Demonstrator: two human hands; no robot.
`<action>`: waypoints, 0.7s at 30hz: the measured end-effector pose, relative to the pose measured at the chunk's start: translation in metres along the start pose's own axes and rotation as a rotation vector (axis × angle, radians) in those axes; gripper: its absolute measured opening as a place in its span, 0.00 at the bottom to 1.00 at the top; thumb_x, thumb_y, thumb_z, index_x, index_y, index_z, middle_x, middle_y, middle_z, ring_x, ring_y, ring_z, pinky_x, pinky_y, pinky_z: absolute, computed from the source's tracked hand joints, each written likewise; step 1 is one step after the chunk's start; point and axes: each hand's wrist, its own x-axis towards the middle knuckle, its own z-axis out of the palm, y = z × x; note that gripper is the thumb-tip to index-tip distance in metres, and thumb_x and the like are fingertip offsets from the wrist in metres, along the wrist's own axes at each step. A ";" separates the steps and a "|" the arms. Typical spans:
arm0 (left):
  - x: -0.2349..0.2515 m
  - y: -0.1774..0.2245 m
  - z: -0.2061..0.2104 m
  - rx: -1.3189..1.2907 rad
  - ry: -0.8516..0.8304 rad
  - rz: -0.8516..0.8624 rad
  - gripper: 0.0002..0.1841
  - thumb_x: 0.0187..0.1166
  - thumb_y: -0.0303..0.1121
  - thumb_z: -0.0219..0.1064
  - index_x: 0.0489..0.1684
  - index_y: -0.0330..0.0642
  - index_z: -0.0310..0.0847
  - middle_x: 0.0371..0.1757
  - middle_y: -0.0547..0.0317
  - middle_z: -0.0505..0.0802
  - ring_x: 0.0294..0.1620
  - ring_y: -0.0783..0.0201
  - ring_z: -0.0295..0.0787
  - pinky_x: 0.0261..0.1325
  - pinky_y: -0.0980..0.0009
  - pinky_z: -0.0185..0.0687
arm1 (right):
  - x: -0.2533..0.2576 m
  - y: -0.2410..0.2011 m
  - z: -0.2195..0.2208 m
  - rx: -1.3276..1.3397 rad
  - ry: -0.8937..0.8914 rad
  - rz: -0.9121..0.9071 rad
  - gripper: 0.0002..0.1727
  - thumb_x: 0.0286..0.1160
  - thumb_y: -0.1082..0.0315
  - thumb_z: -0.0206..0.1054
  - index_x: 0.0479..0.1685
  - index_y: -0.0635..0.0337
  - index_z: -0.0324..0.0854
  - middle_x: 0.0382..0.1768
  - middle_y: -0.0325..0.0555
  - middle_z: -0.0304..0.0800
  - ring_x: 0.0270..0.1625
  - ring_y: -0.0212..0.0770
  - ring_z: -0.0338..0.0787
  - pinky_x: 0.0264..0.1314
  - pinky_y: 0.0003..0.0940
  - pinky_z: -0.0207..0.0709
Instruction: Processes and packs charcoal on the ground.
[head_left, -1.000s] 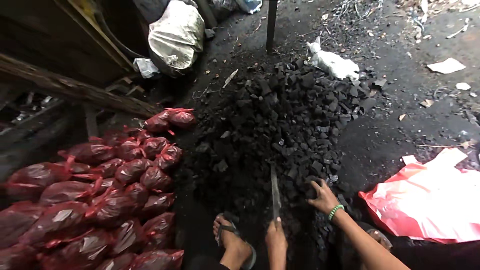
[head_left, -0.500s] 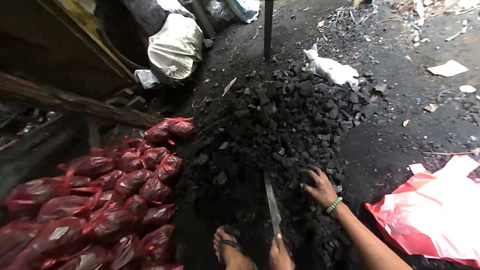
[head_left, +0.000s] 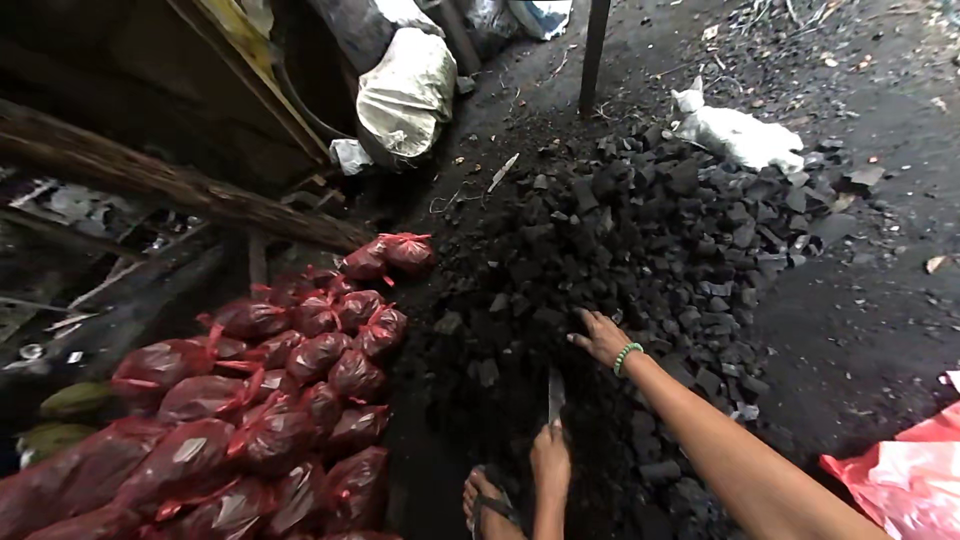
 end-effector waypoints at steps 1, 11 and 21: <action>0.007 0.001 -0.003 0.094 -0.008 0.040 0.23 0.95 0.41 0.48 0.61 0.29 0.81 0.41 0.40 0.87 0.38 0.50 0.83 0.47 0.52 0.79 | 0.003 -0.001 0.002 -0.021 -0.011 0.027 0.39 0.81 0.49 0.70 0.91 0.49 0.62 0.83 0.67 0.69 0.82 0.70 0.72 0.79 0.68 0.69; -0.044 -0.027 -0.026 0.284 -0.128 0.176 0.21 0.94 0.40 0.52 0.61 0.30 0.82 0.41 0.39 0.89 0.39 0.50 0.85 0.50 0.53 0.79 | -0.028 0.003 0.010 -0.204 -0.090 0.007 0.45 0.62 0.45 0.83 0.86 0.33 0.70 0.87 0.60 0.63 0.90 0.67 0.57 0.83 0.78 0.51; -0.154 0.014 -0.051 0.549 -0.196 0.307 0.22 0.93 0.41 0.54 0.53 0.26 0.85 0.37 0.34 0.91 0.42 0.39 0.91 0.54 0.43 0.81 | -0.096 0.076 -0.039 0.090 0.104 -0.017 0.23 0.78 0.57 0.74 0.71 0.48 0.85 0.78 0.67 0.74 0.76 0.68 0.78 0.75 0.66 0.74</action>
